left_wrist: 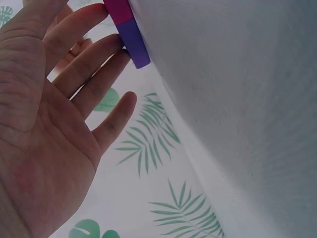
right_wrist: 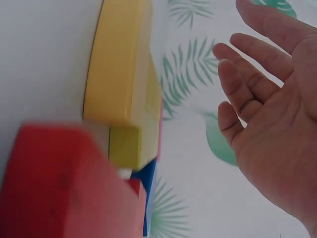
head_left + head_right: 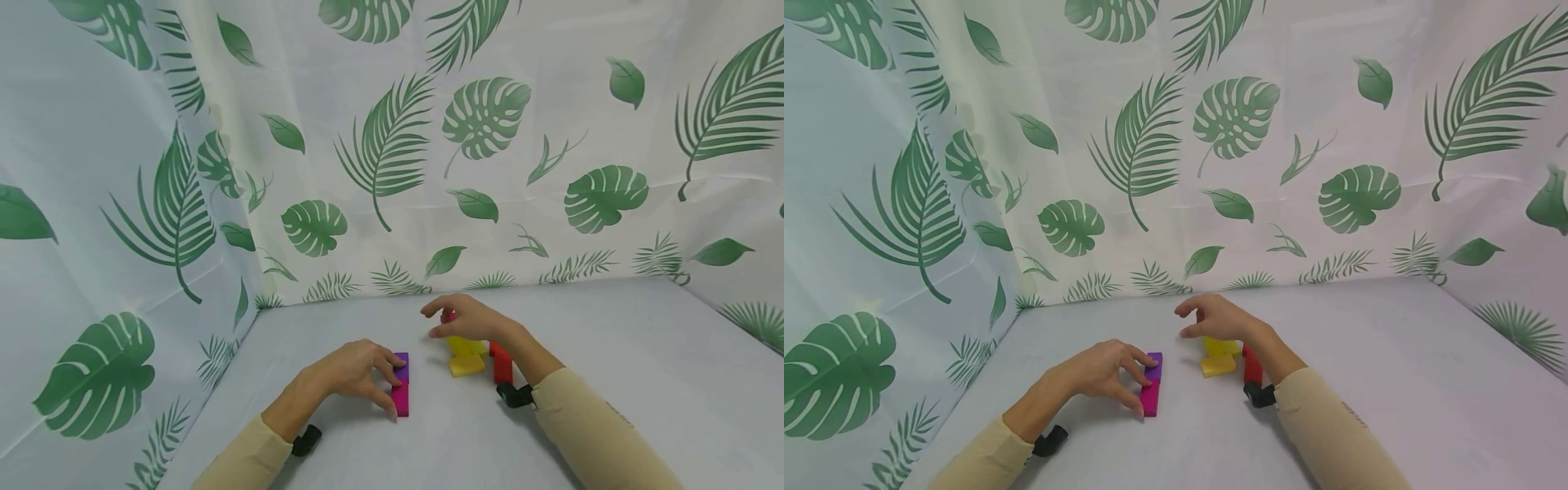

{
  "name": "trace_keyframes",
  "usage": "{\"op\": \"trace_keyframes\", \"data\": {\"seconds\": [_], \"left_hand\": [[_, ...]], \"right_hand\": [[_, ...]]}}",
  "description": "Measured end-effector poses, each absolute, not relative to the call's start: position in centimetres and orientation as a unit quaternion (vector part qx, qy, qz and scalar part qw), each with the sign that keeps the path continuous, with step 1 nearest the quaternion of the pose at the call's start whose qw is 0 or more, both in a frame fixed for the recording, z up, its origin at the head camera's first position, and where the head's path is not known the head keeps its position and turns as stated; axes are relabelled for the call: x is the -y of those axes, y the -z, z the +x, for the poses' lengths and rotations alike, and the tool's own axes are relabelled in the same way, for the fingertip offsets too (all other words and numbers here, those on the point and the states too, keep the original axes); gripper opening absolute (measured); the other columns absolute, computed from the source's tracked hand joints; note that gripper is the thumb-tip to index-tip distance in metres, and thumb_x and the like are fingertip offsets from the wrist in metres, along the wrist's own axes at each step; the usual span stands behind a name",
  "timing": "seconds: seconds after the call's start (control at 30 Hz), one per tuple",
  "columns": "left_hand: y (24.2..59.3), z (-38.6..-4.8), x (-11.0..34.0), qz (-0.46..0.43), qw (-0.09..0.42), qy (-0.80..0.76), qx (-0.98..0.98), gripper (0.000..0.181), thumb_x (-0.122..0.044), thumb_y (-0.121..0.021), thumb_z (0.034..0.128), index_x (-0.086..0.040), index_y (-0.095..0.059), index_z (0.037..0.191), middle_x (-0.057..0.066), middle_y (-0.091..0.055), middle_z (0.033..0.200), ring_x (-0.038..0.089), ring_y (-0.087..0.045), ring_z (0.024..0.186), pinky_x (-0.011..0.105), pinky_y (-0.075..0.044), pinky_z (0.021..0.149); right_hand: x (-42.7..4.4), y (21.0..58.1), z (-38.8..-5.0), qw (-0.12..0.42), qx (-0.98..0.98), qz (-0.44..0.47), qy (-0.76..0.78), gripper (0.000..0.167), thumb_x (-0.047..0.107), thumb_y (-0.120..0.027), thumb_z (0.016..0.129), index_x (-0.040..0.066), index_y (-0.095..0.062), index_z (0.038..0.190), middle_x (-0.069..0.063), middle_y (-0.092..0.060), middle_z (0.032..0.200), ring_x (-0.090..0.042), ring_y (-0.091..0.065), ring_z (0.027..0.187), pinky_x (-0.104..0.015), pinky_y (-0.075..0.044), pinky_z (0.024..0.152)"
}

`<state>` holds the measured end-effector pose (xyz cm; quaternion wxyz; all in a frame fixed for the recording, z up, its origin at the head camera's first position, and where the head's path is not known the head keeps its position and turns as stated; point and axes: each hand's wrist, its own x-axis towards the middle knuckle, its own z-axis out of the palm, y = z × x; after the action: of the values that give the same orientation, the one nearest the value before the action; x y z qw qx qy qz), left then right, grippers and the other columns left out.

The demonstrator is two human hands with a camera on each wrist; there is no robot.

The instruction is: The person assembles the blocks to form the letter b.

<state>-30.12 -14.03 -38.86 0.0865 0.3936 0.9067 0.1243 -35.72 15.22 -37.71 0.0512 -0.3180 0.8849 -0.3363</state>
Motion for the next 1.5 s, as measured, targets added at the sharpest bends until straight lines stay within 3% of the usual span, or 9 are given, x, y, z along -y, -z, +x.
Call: {"op": "trace_keyframes", "data": {"seconds": [0.23, 0.9, 1.5], "left_hand": [[38.8, -30.0, 13.9, 0.379, 0.095, -0.123, -0.912, 0.047, -0.064, -0.089, 0.0695, -0.038, -0.083, 0.108, -0.019, -0.067, 0.137, 0.012, -0.058, 0.135, 0.042, -0.049, 0.111], [39.1, -30.1, 14.1, 0.372, 0.099, -0.132, -0.913, 0.047, -0.064, -0.09, 0.0683, -0.038, -0.083, 0.107, -0.02, -0.067, 0.136, 0.012, -0.058, 0.134, 0.04, -0.051, 0.109], [39.0, -30.0, 14.0, 0.378, 0.093, -0.128, -0.912, 0.046, -0.063, -0.09, 0.0686, -0.037, -0.083, 0.106, -0.019, -0.067, 0.136, 0.012, -0.059, 0.134, 0.04, -0.051, 0.108]], "right_hand": [[-17.1, 37.8, -35.8, 0.042, -0.896, -0.295, 0.329, 0.046, 0.033, -0.078, 0.093, 0.018, -0.068, 0.136, -0.007, -0.069, 0.133, -0.022, -0.061, 0.109, -0.034, -0.055, 0.088], [-19.0, 38.4, -36.7, 0.043, -0.901, -0.288, 0.321, 0.048, 0.026, -0.078, 0.093, 0.008, -0.067, 0.137, -0.016, -0.068, 0.136, -0.023, -0.062, 0.107, -0.032, -0.055, 0.081], [-19.2, 38.8, -36.6, 0.131, -0.919, -0.228, 0.295, 0.054, 0.019, -0.087, 0.082, 0.018, -0.071, 0.133, -0.004, -0.067, 0.123, -0.025, -0.056, 0.115, -0.035, -0.058, 0.085]]}}
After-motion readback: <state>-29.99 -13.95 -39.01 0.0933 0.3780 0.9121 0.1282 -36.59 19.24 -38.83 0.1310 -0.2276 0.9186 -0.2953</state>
